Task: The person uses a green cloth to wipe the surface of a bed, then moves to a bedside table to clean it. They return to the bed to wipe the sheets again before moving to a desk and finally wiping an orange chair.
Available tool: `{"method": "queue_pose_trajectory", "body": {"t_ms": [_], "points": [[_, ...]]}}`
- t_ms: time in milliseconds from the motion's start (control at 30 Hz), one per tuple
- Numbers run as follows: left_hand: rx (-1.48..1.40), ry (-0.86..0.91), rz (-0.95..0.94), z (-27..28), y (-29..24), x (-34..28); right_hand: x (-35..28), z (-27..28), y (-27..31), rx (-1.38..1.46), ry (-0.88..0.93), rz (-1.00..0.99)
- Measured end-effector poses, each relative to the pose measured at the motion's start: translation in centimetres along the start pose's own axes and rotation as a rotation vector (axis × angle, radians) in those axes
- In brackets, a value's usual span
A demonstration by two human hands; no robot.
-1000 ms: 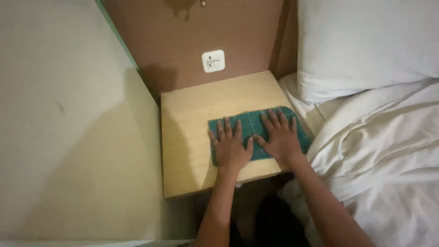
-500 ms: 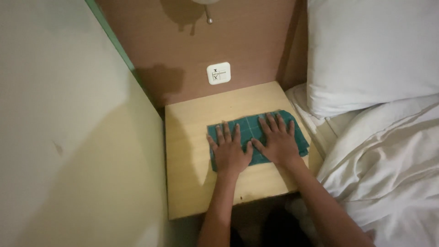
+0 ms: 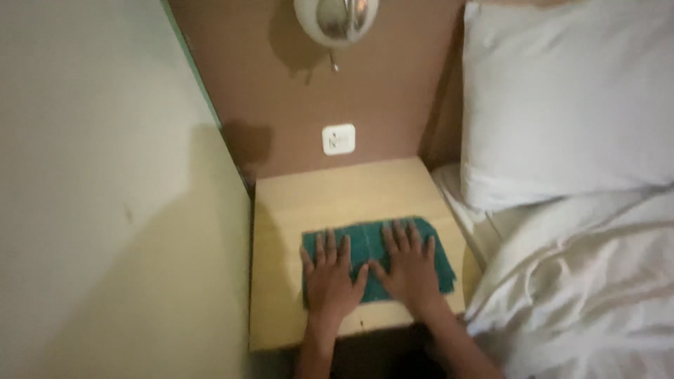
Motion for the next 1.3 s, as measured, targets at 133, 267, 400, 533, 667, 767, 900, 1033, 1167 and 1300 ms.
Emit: {"method": "queue_pose_trajectory", "body": {"t_ms": [133,267,400,533,667,767,900,1033,1167,1300], "points": [[-0.018,0.075,0.017,0.4,0.5,1.0,0.6,-0.2,0.4,-0.053,0.022,0.006],[0.003,0.062,0.038,0.4,1.0,3.1,3.1,-0.5,0.5,0.018,0.021,0.024],[0.014,0.116,0.098,0.7,1.4,4.9,5.4,-0.9,0.6,0.005,0.121,0.020],[0.017,0.093,0.106,0.2,1.9,6.0,6.8,-1.8,0.4,0.007,0.123,0.032],[-0.033,-0.017,0.071,0.3,2.2,6.4,7.4,-1.8,0.4,0.005,0.143,0.012],[-0.045,-0.047,0.053,-0.5,2.7,5.9,6.5,-2.5,0.5,0.004,0.096,0.018],[-0.046,-0.065,0.043,-0.5,3.6,4.4,5.1,-2.3,1.7,0.031,0.060,0.034],[-0.018,-0.032,0.082,0.1,4.4,3.0,4.3,-2.2,2.9,-0.010,0.063,0.054],[-0.063,-0.094,0.059,0.1,4.8,3.9,5.4,-2.1,3.0,0.032,0.010,0.065],[-0.014,-0.112,0.082,-0.6,5.5,5.7,7.2,-2.0,3.2,0.118,-0.049,0.090]]}}
Point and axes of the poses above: each hand's wrist, its own x-axis towards the middle knuckle, its own z-axis out of the back of the hand, y = z × x, the point moved 7 cm from there along x, towards the middle knuckle, and after that the axes turned 12 degrees about z, right-handed, at the moved point
